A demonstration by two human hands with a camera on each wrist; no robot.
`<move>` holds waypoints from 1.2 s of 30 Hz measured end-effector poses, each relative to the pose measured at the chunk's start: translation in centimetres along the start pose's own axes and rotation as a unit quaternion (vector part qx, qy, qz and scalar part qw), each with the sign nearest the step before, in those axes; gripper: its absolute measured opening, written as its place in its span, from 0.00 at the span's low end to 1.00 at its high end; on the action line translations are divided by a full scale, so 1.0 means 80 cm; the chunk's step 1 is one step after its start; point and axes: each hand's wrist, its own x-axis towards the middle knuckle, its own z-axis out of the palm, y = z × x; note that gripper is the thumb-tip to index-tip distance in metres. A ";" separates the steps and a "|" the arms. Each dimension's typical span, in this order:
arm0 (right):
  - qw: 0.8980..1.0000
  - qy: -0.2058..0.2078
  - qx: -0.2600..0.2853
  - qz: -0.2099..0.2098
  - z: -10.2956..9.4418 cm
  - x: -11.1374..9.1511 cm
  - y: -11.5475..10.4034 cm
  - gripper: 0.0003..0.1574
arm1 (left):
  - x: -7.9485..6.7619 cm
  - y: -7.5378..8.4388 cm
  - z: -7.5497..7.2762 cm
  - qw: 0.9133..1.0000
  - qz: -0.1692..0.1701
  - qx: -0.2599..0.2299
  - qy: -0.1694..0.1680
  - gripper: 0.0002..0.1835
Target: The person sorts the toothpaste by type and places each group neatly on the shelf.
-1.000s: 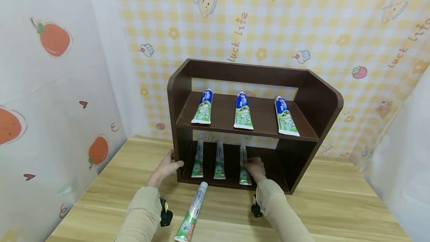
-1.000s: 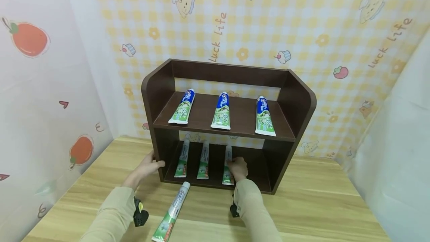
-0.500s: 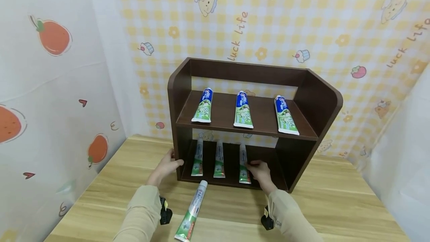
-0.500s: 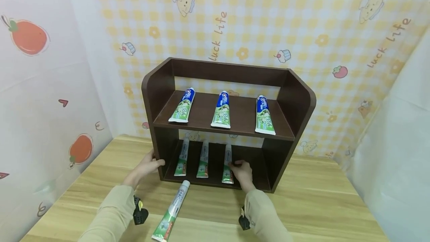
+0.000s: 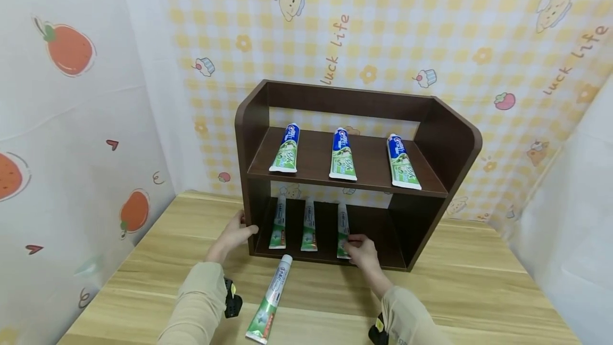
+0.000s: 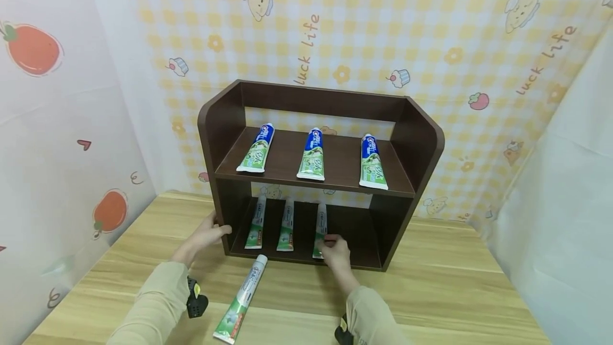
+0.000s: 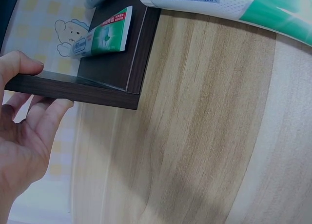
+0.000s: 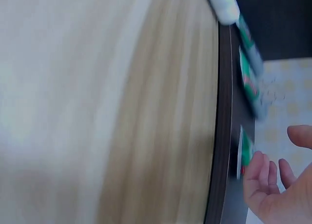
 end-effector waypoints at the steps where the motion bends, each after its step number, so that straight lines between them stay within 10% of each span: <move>1: 1.000 -0.007 0.002 -0.001 0.003 -0.004 -0.001 0.25 | 0.001 0.000 0.000 1.000 0.002 0.002 0.002 0.26; 22: 0.979 -0.184 0.079 -0.032 0.094 -0.076 -0.011 0.31 | 0.001 0.001 0.000 1.000 0.003 -0.003 0.003 0.21; 36: 0.987 -0.160 0.009 -0.007 0.137 -0.091 -0.024 0.48 | 0.001 0.000 -0.002 1.000 0.002 -0.001 -0.006 0.24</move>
